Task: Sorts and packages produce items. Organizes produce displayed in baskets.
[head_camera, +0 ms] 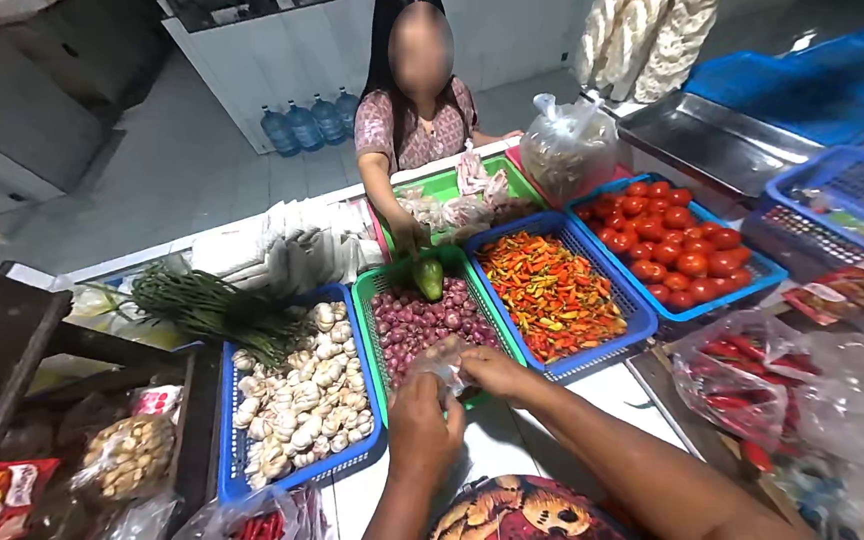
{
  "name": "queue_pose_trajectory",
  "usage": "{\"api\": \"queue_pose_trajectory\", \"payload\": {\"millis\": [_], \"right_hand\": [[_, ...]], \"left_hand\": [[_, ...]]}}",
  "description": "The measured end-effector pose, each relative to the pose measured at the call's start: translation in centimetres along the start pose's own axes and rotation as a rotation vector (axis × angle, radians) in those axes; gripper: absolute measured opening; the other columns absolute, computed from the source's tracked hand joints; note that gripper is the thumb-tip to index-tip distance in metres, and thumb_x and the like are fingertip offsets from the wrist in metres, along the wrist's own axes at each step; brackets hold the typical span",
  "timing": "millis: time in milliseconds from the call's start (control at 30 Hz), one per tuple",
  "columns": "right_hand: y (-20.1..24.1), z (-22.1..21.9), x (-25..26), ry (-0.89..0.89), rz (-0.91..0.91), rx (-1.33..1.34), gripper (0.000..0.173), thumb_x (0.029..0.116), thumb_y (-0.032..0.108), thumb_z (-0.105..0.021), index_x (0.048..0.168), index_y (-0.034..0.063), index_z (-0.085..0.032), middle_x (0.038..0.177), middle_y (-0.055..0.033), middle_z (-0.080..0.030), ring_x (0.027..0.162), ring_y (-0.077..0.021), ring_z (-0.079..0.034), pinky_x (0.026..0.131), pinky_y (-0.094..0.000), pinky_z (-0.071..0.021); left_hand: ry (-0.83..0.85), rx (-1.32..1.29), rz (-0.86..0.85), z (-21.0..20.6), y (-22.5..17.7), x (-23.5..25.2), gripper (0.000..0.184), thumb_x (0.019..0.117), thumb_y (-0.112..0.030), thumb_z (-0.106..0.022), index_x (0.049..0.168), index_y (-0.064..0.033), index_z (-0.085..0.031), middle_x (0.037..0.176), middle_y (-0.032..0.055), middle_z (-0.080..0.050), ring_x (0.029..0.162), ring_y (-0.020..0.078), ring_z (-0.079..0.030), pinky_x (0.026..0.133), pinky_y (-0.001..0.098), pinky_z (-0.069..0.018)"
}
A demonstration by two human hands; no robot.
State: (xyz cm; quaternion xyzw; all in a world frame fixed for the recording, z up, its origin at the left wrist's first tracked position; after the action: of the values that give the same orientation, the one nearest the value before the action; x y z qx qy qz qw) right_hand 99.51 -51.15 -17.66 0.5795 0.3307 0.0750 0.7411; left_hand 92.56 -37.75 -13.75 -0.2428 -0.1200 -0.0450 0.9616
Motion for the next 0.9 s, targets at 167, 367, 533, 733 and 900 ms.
{"api": "queue_pose_trajectory", "payload": {"millis": [167,367,533,733,900], "right_hand": [[0.3,-0.4,-0.5,0.068,0.08,-0.004,0.025,0.1013,0.021,-0.048,0.093,0.0061,-0.066,0.08,-0.0022,-0.061,0.072,-0.011,-0.059,0.068,-0.0338,-0.0507],[0.8,2.3,-0.8,0.02,0.237,-0.187,0.023,0.1016,0.018,-0.057,0.116,0.009,-0.073,0.103,-0.0062,-0.073,0.089,-0.0127,-0.069,0.084,-0.0351,-0.0584],[-3.2,5.5,1.7,-0.226,0.044,-0.524,0.027,0.1019,0.023,-0.053,0.116,0.0142,-0.074,0.114,-0.0084,-0.073,0.111,-0.0229,-0.068,0.101,-0.0497,-0.0535],[-0.2,5.3,-1.0,-0.301,0.224,-0.347,0.024,0.0974,0.023,-0.06,0.116,0.0141,-0.072,0.108,-0.0036,-0.073,0.097,-0.014,-0.069,0.09,-0.0388,-0.0576],[3.7,2.5,-3.1,-0.314,0.425,-0.37,0.022,0.0962,0.023,-0.064,0.114,0.0133,-0.072,0.106,-0.0025,-0.073,0.095,-0.0124,-0.069,0.089,-0.0365,-0.0586]], "left_hand": [[0.225,-0.062,0.07,-0.9,-1.0,0.1,0.038,0.1042,-0.037,-0.048,0.103,-0.0064,-0.071,0.093,0.0078,-0.071,0.084,0.022,-0.071,0.078,0.0451,-0.0599],[0.179,-0.064,-0.038,-0.8,0.3,0.3,0.04,0.1069,-0.031,-0.04,0.086,-0.0094,-0.066,0.081,0.0046,-0.065,0.076,0.0196,-0.066,0.069,0.0419,-0.0569],[0.312,0.057,0.078,-3.4,4.7,-2.4,0.039,0.1053,-0.03,-0.043,0.087,-0.0091,-0.07,0.091,0.0084,-0.07,0.088,0.0246,-0.071,0.078,0.0485,-0.059],[-0.081,-0.616,0.008,-1.3,2.9,-0.4,0.032,0.1017,-0.015,-0.045,0.092,-0.0047,-0.073,0.117,0.0057,-0.073,0.108,0.0144,-0.068,0.095,0.0329,-0.0571],[-0.097,-0.598,0.015,-3.1,1.5,1.7,0.019,0.0972,-0.018,-0.06,0.106,-0.0046,-0.069,0.101,0.0044,-0.071,0.089,0.0117,-0.069,0.081,0.0324,-0.0614]]}}
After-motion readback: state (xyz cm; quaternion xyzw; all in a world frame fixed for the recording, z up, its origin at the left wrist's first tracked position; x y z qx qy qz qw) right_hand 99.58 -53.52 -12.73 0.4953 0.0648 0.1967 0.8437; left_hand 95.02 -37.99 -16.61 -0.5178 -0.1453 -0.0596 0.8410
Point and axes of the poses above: each hand's wrist, its own x-axis towards the middle knuckle, its own z-axis out of the back of the hand, y = z × x, the point moved 7 cm from there along x, towards the middle knuckle
